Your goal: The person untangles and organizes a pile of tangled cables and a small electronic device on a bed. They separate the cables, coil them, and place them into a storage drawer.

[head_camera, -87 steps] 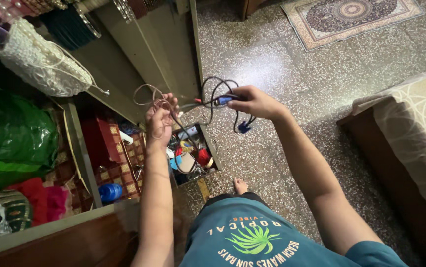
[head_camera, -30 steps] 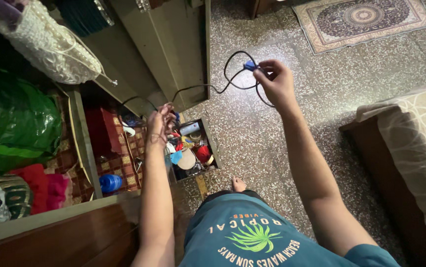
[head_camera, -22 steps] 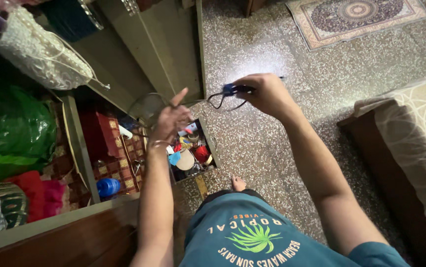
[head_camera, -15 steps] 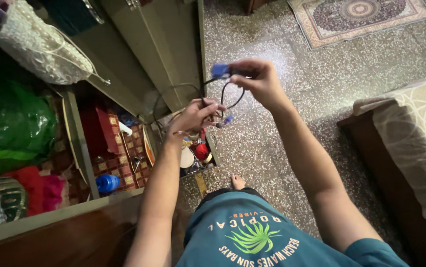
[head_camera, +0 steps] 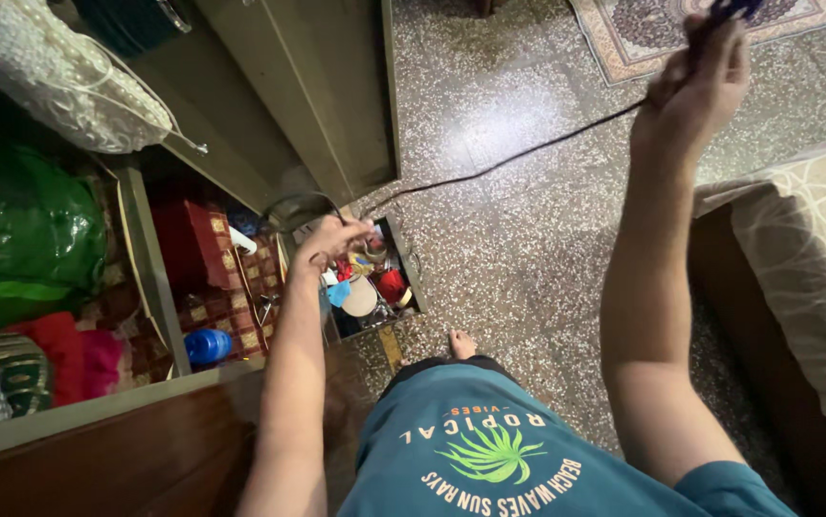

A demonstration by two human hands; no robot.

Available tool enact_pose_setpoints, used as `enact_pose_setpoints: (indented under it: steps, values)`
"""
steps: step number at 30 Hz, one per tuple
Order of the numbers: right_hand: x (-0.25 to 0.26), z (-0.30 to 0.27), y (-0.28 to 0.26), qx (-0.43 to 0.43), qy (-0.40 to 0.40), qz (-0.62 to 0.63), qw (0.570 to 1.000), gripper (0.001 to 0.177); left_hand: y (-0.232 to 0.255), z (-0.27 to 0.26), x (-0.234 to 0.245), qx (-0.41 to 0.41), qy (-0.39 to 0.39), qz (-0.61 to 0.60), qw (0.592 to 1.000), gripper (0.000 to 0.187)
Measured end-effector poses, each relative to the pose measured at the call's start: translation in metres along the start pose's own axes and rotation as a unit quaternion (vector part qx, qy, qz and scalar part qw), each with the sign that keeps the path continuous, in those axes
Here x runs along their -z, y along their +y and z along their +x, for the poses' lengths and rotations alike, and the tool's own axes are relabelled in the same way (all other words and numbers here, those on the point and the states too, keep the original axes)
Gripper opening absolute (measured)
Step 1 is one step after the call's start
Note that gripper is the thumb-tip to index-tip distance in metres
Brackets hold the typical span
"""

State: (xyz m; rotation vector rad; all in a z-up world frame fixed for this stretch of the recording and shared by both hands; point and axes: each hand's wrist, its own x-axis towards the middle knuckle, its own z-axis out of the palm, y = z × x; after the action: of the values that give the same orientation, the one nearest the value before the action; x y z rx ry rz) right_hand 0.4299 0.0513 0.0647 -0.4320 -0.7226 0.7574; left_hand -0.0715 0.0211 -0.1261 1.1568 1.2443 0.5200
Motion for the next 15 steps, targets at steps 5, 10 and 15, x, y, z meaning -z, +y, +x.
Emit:
enact_pose_setpoints:
  steps: [5, 10, 15]
  values:
    - [-0.029, -0.022, -0.016, -0.022, -0.091, -0.096, 0.991, 0.016, 0.003, -0.011, -0.008, -0.017, -0.024, -0.01, 1.0, 0.039]
    - [-0.098, -0.087, -0.001, -0.11, -0.362, -0.296, 0.877, 0.02, 0.075, -0.037, -0.027, -0.112, -0.055, -0.118, 0.985, 0.061]
    - [-0.15, -0.138, 0.015, -0.07, -0.445, -0.422, 0.787, 0.03, 0.124, -0.061, -0.06, -0.107, -0.111, -0.147, 0.977, 0.065]
